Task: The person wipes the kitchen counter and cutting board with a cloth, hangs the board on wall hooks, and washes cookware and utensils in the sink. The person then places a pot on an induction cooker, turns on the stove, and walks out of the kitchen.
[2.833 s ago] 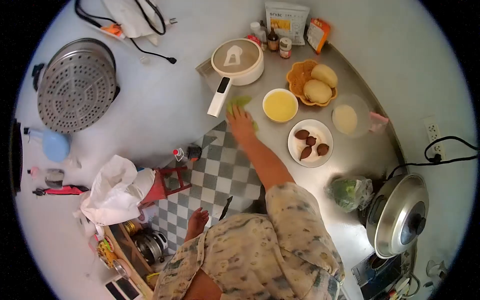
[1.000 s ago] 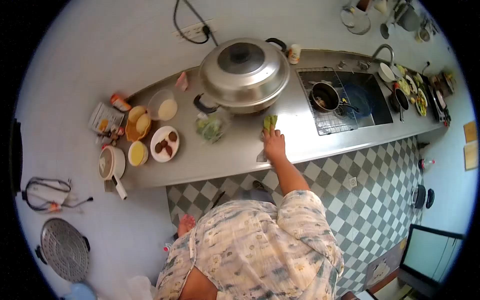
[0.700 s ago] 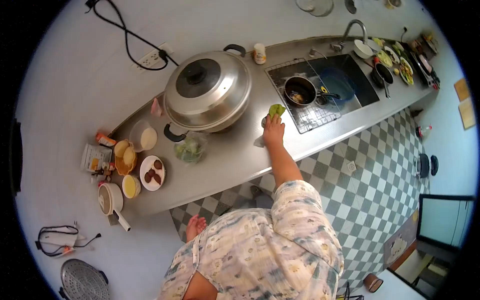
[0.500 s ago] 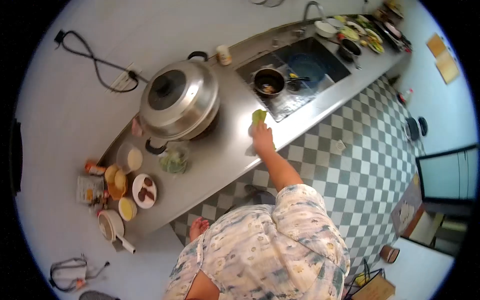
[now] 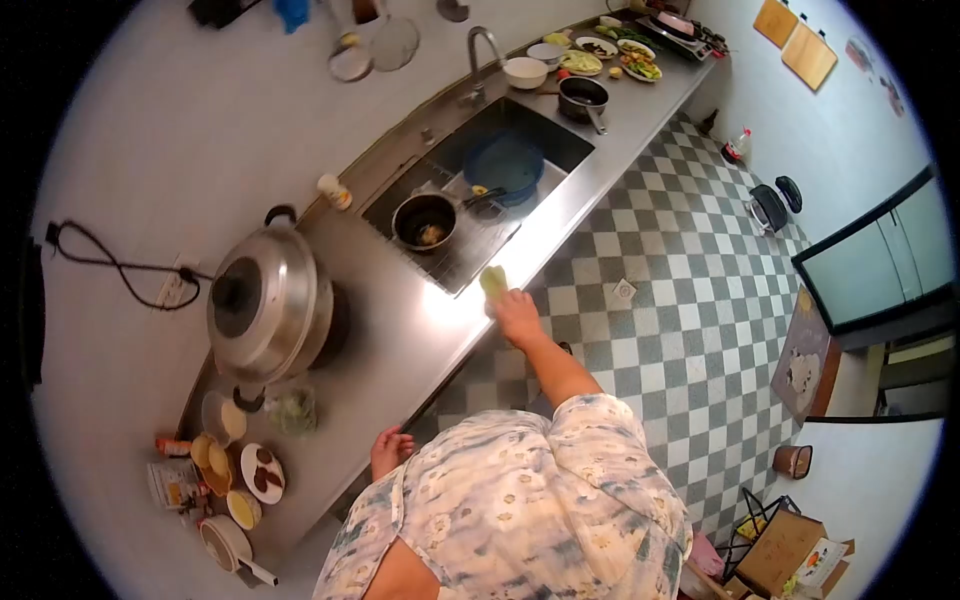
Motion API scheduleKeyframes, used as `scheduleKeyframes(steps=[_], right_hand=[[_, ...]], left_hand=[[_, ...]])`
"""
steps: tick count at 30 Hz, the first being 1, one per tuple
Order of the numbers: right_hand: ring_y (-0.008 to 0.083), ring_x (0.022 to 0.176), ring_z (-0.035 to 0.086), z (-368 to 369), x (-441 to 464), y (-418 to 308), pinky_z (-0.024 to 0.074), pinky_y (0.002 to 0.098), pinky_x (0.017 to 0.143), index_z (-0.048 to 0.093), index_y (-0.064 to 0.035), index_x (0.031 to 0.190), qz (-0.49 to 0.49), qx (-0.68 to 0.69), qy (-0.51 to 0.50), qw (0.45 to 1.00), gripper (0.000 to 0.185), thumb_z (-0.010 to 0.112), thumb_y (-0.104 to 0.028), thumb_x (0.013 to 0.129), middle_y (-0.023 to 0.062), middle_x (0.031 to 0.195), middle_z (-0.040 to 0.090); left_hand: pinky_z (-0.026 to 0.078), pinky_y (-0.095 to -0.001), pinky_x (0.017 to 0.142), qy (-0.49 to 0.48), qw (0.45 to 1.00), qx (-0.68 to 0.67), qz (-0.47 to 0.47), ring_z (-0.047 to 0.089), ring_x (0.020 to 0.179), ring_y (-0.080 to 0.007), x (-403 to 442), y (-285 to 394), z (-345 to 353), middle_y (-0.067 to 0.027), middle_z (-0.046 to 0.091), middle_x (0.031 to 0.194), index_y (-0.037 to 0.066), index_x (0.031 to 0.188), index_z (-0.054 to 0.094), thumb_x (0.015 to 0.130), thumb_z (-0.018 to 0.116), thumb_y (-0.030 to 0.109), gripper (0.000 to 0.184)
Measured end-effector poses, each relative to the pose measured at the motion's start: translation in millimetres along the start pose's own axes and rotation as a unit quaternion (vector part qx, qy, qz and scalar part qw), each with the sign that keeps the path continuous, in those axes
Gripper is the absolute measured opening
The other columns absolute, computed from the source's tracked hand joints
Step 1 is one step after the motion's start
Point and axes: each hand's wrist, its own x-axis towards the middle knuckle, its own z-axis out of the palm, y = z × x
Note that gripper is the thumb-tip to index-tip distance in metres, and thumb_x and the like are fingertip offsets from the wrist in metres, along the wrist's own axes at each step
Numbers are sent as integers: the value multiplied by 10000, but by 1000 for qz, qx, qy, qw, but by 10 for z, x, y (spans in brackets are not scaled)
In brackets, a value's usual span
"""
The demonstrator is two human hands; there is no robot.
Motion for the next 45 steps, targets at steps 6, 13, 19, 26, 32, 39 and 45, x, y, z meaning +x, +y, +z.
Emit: scheduleKeyframes(steps=[6,13,19,26,32,39,45], right_hand=[[280,1009,487,-232,399,1343,375,392,827,539,-139,1184,13,10,35,999,454,562,-65,737,137,1232,512],[275,982,489,-599,886,2675,383,392,803,544,-142,1160,41,3,16,999,414,517,-57,756,105,1213,506],[272,977,492,-698,1221,3498,390,389,807,540,-144,1170,85,-9,39,996,391,504,-80,785,110,1217,507],[324,1003,515,-877,1610,4261,435,429,817,555,-103,1151,183,-33,6,983,322,489,-107,835,158,1176,529],[432,949,543,-810,2247,5180,435,487,826,493,-24,1129,418,238,137,866,291,466,-203,901,238,1017,581],[434,1019,539,-1306,3063,5906,440,450,858,484,-4,1199,307,344,255,850,420,537,-267,877,286,1110,556],[358,1194,436,-1466,2611,6770,347,386,1015,502,-36,1243,186,280,96,937,478,618,-263,839,229,1253,486]], left_hand=[[532,-273,644,25,1000,-5,12,621,741,-172,518,279,1369,-130,638,909,8,1192,491,924,482,109,286],[531,-277,656,-41,997,-60,-27,621,738,-180,934,713,3071,-139,638,902,8,1183,487,927,469,88,268],[515,-261,669,-44,999,-1,-24,612,759,-159,1307,1070,3630,-122,638,928,18,1154,515,943,454,96,234],[485,-254,724,-110,993,40,6,591,798,-135,2073,1651,4489,-90,630,930,20,1178,526,933,447,108,273],[482,-265,737,-227,972,37,39,596,820,-151,2664,2243,5489,-92,626,955,28,1189,520,941,454,134,277],[470,-317,838,-225,972,43,60,560,969,-175,3372,2566,6651,-99,560,1117,33,1274,443,938,509,280,422],[477,-311,762,-132,975,171,62,568,934,-167,3962,2637,7588,-83,566,1030,1,1348,351,896,560,362,615]])
